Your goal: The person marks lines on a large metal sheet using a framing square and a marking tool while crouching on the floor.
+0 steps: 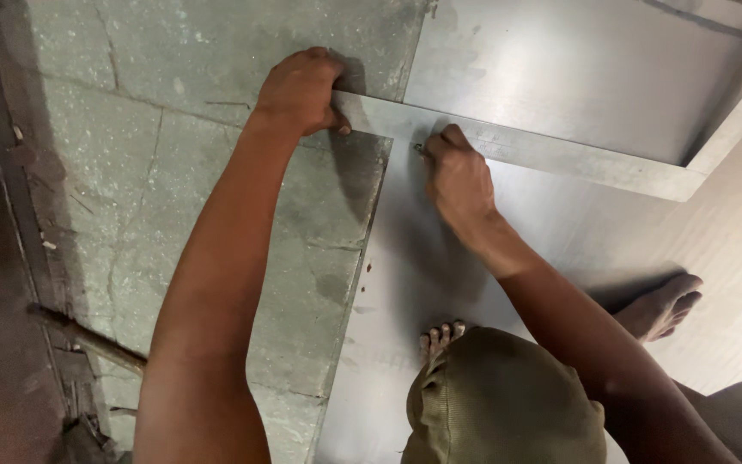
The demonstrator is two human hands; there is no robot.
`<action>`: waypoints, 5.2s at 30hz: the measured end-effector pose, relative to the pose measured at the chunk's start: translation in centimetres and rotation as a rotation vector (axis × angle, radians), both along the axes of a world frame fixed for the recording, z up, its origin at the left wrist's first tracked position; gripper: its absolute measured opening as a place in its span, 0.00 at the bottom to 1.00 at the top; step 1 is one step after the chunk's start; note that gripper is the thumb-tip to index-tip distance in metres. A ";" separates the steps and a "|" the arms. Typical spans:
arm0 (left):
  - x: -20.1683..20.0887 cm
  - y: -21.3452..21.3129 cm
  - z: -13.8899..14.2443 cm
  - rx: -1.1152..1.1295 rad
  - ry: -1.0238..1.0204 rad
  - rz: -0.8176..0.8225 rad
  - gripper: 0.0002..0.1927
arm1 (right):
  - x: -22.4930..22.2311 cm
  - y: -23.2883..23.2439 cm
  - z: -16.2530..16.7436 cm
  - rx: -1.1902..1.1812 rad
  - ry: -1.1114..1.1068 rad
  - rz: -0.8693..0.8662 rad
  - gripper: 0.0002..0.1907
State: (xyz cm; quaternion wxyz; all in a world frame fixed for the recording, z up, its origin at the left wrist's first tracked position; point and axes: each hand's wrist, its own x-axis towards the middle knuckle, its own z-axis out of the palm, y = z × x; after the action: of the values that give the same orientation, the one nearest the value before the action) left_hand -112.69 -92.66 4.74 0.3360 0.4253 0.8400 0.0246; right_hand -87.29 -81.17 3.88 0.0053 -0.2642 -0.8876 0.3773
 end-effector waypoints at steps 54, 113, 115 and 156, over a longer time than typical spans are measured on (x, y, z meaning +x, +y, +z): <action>-0.2 0.4 -0.4 0.001 0.042 -0.029 0.35 | 0.3 0.1 0.7 -0.027 0.179 -0.056 0.08; -0.6 -0.2 -0.9 0.077 0.004 0.000 0.32 | -1.7 -1.2 1.2 -0.094 0.146 -0.083 0.07; -0.6 -0.2 -0.8 0.076 0.002 -0.001 0.32 | -1.6 -1.2 0.6 -0.060 0.115 -0.055 0.06; 55.0 26.4 -1.6 0.384 0.023 -0.298 0.25 | 105.3 0.7 10.7 0.211 -0.644 -1.716 0.15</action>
State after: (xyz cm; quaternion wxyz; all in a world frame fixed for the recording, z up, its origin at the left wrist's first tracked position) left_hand -57.66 -66.27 3.12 0.2393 0.6008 0.7517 0.1292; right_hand 17.97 -80.52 14.54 0.0599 -0.9220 -0.3761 0.0693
